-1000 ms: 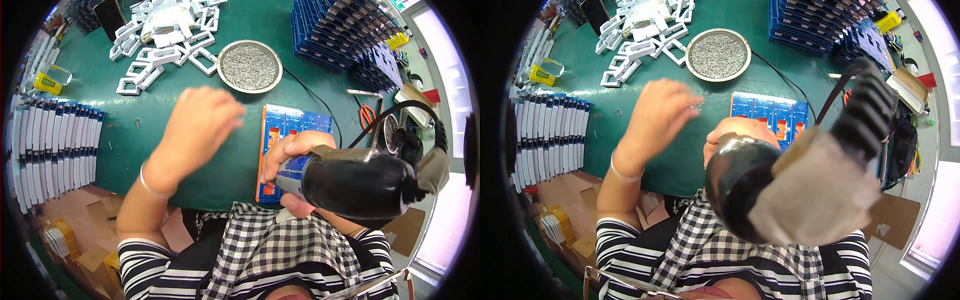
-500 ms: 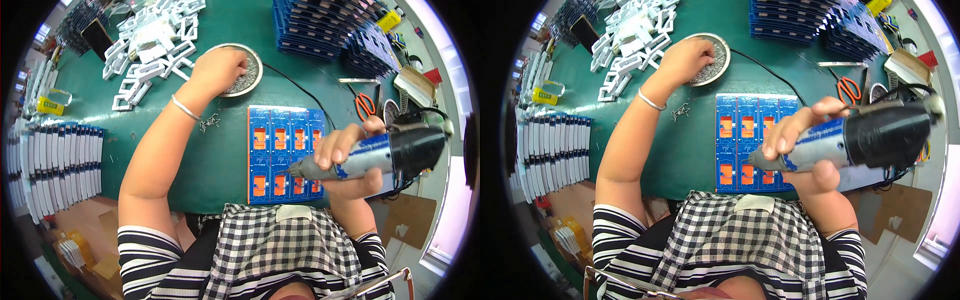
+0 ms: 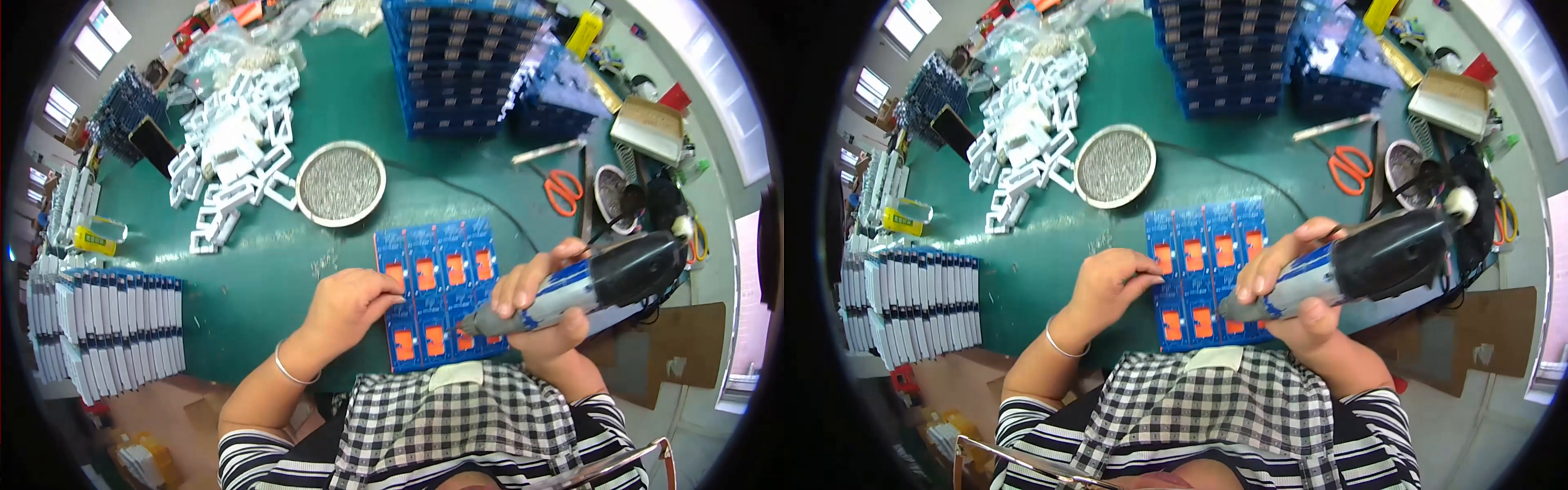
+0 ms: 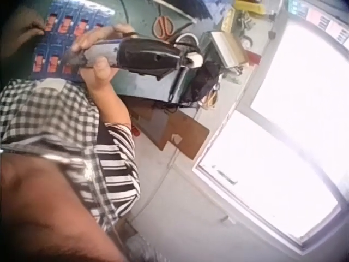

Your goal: The person fastens small screws onto circuit boards with an electric screwdriver at an assembly station.

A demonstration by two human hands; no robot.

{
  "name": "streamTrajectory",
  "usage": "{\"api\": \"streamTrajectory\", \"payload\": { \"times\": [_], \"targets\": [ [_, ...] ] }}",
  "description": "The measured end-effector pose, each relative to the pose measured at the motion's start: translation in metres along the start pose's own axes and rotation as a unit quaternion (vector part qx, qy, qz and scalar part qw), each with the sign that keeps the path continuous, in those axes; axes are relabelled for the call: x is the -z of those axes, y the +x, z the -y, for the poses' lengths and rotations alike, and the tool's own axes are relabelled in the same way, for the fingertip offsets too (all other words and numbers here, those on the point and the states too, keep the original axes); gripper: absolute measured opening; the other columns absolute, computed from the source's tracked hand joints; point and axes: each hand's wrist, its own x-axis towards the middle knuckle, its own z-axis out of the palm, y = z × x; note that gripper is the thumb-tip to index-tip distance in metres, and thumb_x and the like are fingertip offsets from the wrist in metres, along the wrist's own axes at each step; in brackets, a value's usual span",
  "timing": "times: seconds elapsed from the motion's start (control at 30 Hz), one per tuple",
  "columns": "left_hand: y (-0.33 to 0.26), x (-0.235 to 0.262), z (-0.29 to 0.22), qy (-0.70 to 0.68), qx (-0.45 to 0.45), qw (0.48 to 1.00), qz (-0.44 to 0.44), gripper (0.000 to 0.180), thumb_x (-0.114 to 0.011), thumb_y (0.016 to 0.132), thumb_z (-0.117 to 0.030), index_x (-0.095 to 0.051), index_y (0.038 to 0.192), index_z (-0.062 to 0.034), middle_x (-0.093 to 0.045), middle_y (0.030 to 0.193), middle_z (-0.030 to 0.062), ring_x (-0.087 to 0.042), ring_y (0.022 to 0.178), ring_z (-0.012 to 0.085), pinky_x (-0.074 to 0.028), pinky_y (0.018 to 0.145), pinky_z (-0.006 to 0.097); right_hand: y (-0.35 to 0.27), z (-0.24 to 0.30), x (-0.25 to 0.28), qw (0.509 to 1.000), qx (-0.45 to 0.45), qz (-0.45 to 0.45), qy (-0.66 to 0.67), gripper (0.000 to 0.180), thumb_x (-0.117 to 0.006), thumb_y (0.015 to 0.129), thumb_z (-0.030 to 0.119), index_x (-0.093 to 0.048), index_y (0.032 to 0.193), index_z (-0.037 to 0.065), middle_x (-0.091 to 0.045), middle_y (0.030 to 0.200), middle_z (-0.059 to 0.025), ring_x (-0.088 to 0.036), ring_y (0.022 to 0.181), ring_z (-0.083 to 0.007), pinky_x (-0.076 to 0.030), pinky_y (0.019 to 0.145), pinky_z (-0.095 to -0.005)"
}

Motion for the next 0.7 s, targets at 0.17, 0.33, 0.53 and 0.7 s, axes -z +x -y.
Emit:
{"api": "streamTrajectory", "payload": {
  "times": [0.17, 0.33, 0.53, 0.7],
  "targets": [
    [-0.025, -0.02, -0.002, -0.057, 0.044, 0.995, -0.067, 0.013, -0.072, 0.069, -0.003, -0.066, 0.079, -0.0065, -0.067, 0.078, 0.0055, -0.062, 0.071, 0.0231, -0.049, 0.065, 0.032, 0.003, 0.013, -0.003, 0.998, -0.049, 0.022, -0.018, 0.064, -0.076, 0.075, 0.034, -0.037, 0.12, 0.011, -0.059, 0.078, -0.0106, -0.061, 0.07, -0.0259, -0.051, 0.064, -0.0385],
    [-0.03, -0.032, 0.001, 0.026, 0.051, 0.996, -0.064, 0.015, -0.073, 0.065, -0.003, -0.069, 0.077, -0.0092, -0.065, 0.086, 0.0014, -0.055, 0.084, 0.022, -0.044, 0.077, 0.032, 0.002, 0.012, 0.002, 0.995, -0.082, 0.031, -0.039, 0.064, -0.079, 0.074, 0.032, -0.038, 0.12, 0.013, -0.06, 0.081, -0.0107, -0.062, 0.077, -0.0272, -0.051, 0.071, -0.04],
    [-0.034, -0.038, -0.005, 0.05, 0.054, 0.997, -0.032, 0.014, -0.075, 0.063, -0.009, -0.069, 0.075, -0.014, -0.062, 0.091, -0.0021, -0.051, 0.091, 0.0205, -0.034, 0.082, 0.035, -0.004, 0.009, 0.006, 0.996, -0.084, 0.023, -0.018, 0.064, -0.078, 0.074, 0.031, -0.038, 0.121, 0.014, -0.059, 0.082, -0.0107, -0.062, 0.078, -0.027, -0.051, 0.073, -0.0403],
    [-0.03, -0.039, -0.01, 0.092, 0.04, 0.995, -0.024, 0.015, -0.075, 0.062, -0.012, -0.069, 0.075, -0.0153, -0.06, 0.091, -0.0031, -0.05, 0.092, 0.0197, -0.032, 0.082, 0.036, -0.004, 0.005, -0.002, 0.992, -0.061, -0.002, -0.109, 0.066, -0.069, 0.079, 0.045, -0.034, 0.122, 0.01, -0.055, 0.075, -0.0069, -0.059, 0.064, -0.0207, -0.05, 0.062, -0.0339]
  ]
}}
